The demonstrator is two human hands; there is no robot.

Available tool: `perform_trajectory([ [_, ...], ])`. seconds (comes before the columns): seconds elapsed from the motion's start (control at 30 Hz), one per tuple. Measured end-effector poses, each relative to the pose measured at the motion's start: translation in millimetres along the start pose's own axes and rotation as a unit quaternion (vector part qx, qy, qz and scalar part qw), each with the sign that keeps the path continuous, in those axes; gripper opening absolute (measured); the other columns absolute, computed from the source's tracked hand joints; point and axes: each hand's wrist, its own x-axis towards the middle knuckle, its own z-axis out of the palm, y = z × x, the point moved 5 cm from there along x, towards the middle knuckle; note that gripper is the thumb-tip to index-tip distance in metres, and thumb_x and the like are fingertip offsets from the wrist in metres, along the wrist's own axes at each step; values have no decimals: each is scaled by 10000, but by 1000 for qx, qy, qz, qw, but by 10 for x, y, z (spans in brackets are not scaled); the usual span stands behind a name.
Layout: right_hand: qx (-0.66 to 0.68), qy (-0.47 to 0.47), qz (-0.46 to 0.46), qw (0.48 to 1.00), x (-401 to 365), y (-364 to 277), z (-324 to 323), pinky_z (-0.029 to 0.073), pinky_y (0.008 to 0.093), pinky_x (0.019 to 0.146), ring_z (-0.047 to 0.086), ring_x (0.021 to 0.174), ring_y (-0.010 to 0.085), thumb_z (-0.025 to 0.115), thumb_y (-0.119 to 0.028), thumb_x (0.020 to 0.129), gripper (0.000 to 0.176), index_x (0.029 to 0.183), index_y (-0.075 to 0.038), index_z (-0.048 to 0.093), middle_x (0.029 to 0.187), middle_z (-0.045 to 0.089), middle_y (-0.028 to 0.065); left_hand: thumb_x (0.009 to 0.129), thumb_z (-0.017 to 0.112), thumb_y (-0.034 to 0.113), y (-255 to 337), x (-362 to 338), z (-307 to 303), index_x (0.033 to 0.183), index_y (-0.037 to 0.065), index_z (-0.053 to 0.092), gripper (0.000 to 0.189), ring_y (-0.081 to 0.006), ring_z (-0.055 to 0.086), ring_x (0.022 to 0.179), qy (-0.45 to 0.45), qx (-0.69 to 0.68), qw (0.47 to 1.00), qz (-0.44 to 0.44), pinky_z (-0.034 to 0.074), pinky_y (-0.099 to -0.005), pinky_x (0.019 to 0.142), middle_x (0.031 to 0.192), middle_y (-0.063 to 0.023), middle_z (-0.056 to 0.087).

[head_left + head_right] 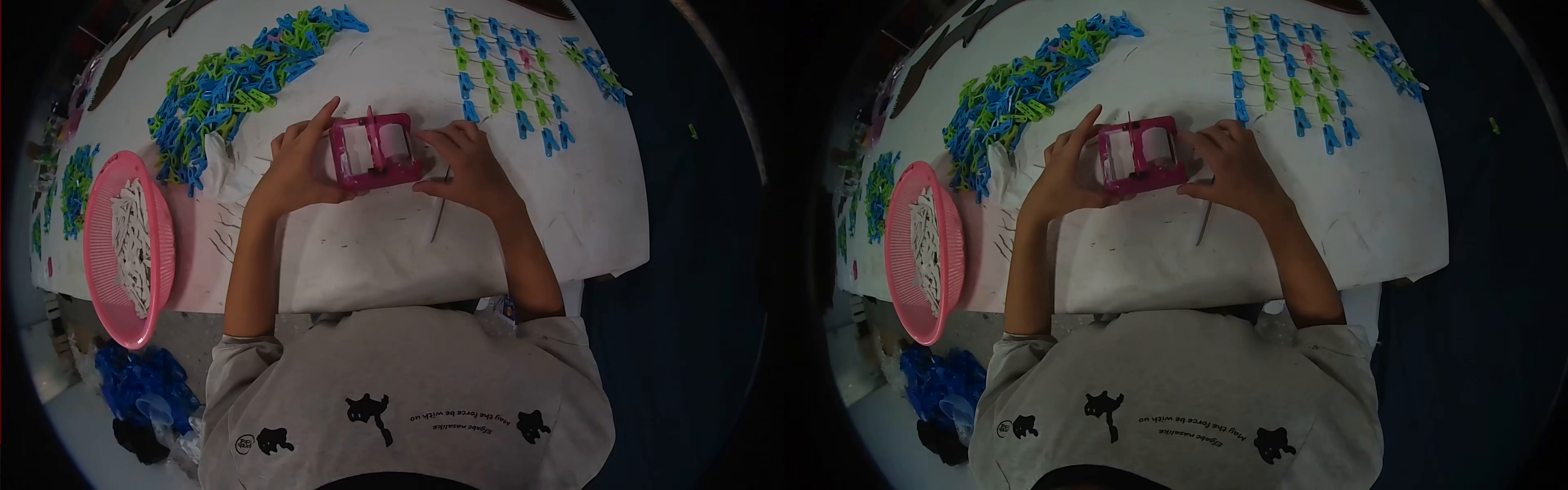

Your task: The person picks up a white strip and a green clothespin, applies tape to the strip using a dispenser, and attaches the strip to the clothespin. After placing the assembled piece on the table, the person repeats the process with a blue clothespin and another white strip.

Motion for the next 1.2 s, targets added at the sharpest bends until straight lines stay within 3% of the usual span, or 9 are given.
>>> perform_trajectory([
  [0.1,-4,8,-11,1000,1,33,67,411,421,1021,476,1175,275,861,-445,651,727,1246,-104,618,1167,605,73,439,909,293,22,1,-27,1545,200,282,1275,-316,457,1300,2,-14,1000,15,226,-455,1104,1319,-124,574],
  [0.27,1,5,-7,1000,-5,23,79,440,399,996,486,1167,267,852,-384,691,551,1118,-83,679,1160,608,70,440,905,271,50,-2,-41,1539,206,303,1255,-311,458,1300,-2,-31,999,19,239,-460,1110,1357,-121,549],
  [0.4,8,4,-2,1000,-2,5,63,445,404,992,488,1164,267,854,-378,691,532,1102,-86,685,1156,610,66,433,904,252,82,3,-61,1532,199,321,1245,-315,457,1306,8,-54,998,26,255,-468,1121,1377,-133,533],
  [0.47,16,2,3,1000,0,5,51,450,387,997,485,1173,256,862,-290,683,513,1100,-55,677,1165,590,68,433,902,249,85,11,-66,1530,194,324,1241,-318,456,1309,13,-67,997,29,259,-467,1125,1378,-135,533],
  [0.73,31,-10,12,999,1,5,31,452,389,997,485,1178,262,859,-299,688,522,1107,-46,677,1172,590,76,458,886,244,108,21,-78,1527,156,326,1210,-313,469,1302,18,-87,995,51,278,-456,1126,1382,-138,534],
  [1.0,20,-3,8,1000,-3,-4,18,461,386,973,498,1150,258,857,-349,673,555,1110,-57,682,1164,591,79,471,876,235,85,18,-56,1508,180,357,1161,-327,485,1244,29,-113,992,55,286,-439,1106,1317,-124,573],
  [1.07,8,90,15,996,-1,-49,-92,468,385,933,516,1108,253,805,-456,688,538,1073,-96,702,1082,614,63,469,877,238,87,23,-57,1507,178,358,1163,-327,487,1241,30,-119,991,57,287,-439,1105,1315,-125,574],
  [1.2,12,173,-16,985,15,-228,-190,467,395,916,509,1104,268,762,-447,711,556,1140,-106,670,1108,586,80,455,889,236,72,27,-64,1513,160,350,1190,-324,482,1267,22,-111,992,48,317,-445,1110,1359,-135,540],
])
